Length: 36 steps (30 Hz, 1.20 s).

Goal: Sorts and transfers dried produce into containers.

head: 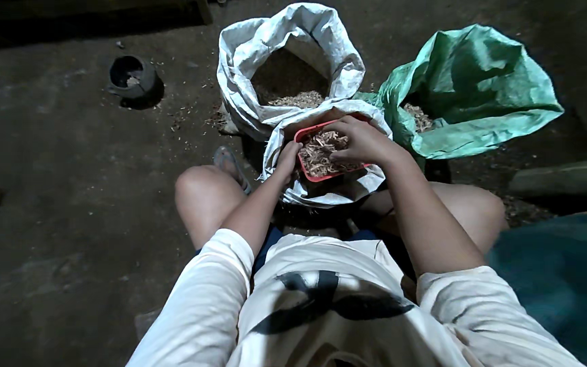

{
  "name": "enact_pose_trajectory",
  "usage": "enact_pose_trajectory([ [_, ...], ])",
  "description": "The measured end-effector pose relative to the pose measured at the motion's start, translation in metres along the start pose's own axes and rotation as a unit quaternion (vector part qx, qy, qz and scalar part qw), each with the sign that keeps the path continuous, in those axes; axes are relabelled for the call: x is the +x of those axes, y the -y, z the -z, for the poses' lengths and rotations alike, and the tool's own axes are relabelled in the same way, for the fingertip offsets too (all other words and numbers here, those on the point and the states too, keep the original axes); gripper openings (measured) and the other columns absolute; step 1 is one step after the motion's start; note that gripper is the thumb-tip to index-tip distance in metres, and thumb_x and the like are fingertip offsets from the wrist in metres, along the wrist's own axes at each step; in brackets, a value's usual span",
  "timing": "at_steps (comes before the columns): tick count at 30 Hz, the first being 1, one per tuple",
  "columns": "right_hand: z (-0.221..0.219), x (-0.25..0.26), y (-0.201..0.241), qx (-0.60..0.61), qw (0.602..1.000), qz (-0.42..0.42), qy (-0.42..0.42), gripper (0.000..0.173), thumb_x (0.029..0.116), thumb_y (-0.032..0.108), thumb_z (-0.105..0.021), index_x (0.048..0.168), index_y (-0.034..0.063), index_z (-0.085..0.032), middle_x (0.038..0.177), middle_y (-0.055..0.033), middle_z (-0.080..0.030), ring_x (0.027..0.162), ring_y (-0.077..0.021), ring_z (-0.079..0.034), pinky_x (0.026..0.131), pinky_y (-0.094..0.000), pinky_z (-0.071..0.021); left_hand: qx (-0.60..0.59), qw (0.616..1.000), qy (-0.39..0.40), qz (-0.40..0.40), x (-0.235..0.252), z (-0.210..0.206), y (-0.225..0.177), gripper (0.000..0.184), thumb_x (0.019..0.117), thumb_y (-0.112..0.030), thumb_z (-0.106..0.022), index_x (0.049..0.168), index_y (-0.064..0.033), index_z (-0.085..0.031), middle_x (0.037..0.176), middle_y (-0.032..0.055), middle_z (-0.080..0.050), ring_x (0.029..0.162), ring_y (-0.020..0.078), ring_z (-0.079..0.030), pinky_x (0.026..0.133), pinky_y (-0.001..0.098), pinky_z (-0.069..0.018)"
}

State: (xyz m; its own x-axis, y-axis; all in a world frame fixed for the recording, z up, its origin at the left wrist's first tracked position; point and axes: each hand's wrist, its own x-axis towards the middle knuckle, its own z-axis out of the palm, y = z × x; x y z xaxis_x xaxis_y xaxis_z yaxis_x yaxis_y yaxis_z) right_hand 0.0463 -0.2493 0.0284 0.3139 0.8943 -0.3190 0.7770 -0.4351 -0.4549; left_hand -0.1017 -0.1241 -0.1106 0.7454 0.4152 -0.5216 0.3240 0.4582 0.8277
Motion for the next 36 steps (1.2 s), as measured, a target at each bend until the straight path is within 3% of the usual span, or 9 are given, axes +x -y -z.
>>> enact_pose_trajectory([
  [3,-0.008,-0.013,-0.018,0.014,0.995,-0.081,-0.065,0.046,0.0918,0.022,-0.079,0.131,0.0016,-0.065,0.130,-0.0279,-0.062,0.116,-0.0456,-0.063,0.099,-0.0659,-0.0500,-0.015,1.000,-0.006,0.007,-0.001,0.000,0.000,0.049,0.1075,-0.037,-0.041,0.148,-0.0084,-0.046,0.140,0.0200,-0.053,0.121,0.0293,-0.056,0.095,0.0503,-0.0499],
  [5,-0.020,-0.022,-0.021,0.016,0.978,-0.194,-0.072,0.061,0.0929,0.037,-0.078,0.141,0.0048,-0.058,0.139,-0.0333,-0.054,0.119,-0.0520,-0.060,0.096,-0.0718,-0.0482,-0.024,0.999,-0.012,0.022,0.000,0.001,0.003,0.051,0.1071,-0.039,-0.041,0.149,-0.0106,-0.045,0.141,0.0198,-0.053,0.122,0.0304,-0.055,0.094,0.0522,-0.0497],
  [8,-0.049,-0.024,-0.018,0.036,0.958,-0.273,-0.083,0.101,0.0796,0.049,-0.087,0.160,0.0144,-0.037,0.151,-0.0409,-0.037,0.123,-0.0625,-0.052,0.094,-0.0766,-0.0466,-0.036,0.999,-0.018,0.027,0.005,-0.001,0.009,0.050,0.1063,-0.040,-0.042,0.147,-0.0113,-0.047,0.137,0.0185,-0.055,0.118,0.0295,-0.057,0.092,0.0524,-0.0502],
  [11,-0.074,-0.009,-0.001,0.056,0.954,-0.283,-0.077,0.111,0.0691,0.039,-0.096,0.161,0.0227,-0.036,0.155,-0.0432,-0.027,0.132,-0.0651,-0.042,0.100,-0.0752,-0.0450,-0.043,0.998,-0.024,0.034,0.005,-0.001,0.014,0.049,0.1060,-0.041,-0.042,0.146,-0.0118,-0.049,0.131,0.0173,-0.058,0.111,0.0282,-0.059,0.087,0.0499,-0.0512],
  [16,-0.095,0.012,0.030,0.054,0.971,-0.224,-0.067,0.091,0.0717,0.010,-0.090,0.152,0.0233,-0.050,0.155,-0.0392,-0.030,0.132,-0.0623,-0.044,0.094,-0.0687,-0.0531,-0.032,0.998,-0.020,0.045,0.001,0.000,0.010,0.048,0.1062,-0.043,-0.038,0.142,-0.0147,-0.051,0.125,0.0140,-0.061,0.107,0.0261,-0.061,0.084,0.0489,-0.0524],
  [20,-0.107,0.014,0.023,0.033,0.983,-0.167,-0.064,0.079,0.0729,0.009,-0.088,0.145,0.0270,-0.059,0.164,-0.0284,-0.027,0.143,-0.0582,-0.034,0.097,-0.0751,-0.0449,-0.028,0.999,-0.016,0.031,0.001,0.000,0.009,0.045,0.1056,-0.039,-0.039,0.140,-0.0124,-0.051,0.120,0.0134,-0.062,0.102,0.0246,-0.062,0.081,0.0469,-0.0535],
  [23,-0.100,0.010,0.004,0.028,0.979,-0.194,-0.048,0.079,0.0744,0.004,-0.086,0.145,0.0266,-0.059,0.158,-0.0333,-0.033,0.136,-0.0597,-0.042,0.093,-0.0721,-0.0516,-0.004,1.000,-0.010,0.028,-0.002,0.001,0.010,0.051,0.1015,-0.042,-0.044,0.144,-0.0157,-0.049,0.121,0.0131,-0.062,0.100,0.0248,-0.061,0.078,0.0454,-0.0528],
  [30,-0.058,-0.013,-0.015,0.137,0.954,-0.224,-0.141,0.076,0.0870,0.039,-0.083,0.149,0.0102,-0.052,0.146,-0.0309,-0.050,0.127,-0.0510,-0.056,0.100,-0.0694,-0.0484,0.009,1.000,-0.001,0.009,-0.011,0.000,0.003,0.050,0.1038,-0.040,-0.040,0.147,-0.0150,-0.047,0.124,0.0125,-0.061,0.103,0.0231,-0.061,0.083,0.0445,-0.0533],
  [36,-0.076,0.003,-0.018,0.148,0.913,-0.337,-0.178,0.122,0.0752,0.037,-0.092,0.164,0.0013,-0.016,0.157,-0.0384,-0.030,0.140,-0.0588,-0.038,0.107,-0.0694,-0.0432,-0.027,0.999,-0.023,0.023,-0.009,-0.006,0.005,0.048,0.1069,-0.038,-0.037,0.149,-0.0147,-0.045,0.128,0.0144,-0.059,0.106,0.0245,-0.059,0.086,0.0452,-0.0514],
])
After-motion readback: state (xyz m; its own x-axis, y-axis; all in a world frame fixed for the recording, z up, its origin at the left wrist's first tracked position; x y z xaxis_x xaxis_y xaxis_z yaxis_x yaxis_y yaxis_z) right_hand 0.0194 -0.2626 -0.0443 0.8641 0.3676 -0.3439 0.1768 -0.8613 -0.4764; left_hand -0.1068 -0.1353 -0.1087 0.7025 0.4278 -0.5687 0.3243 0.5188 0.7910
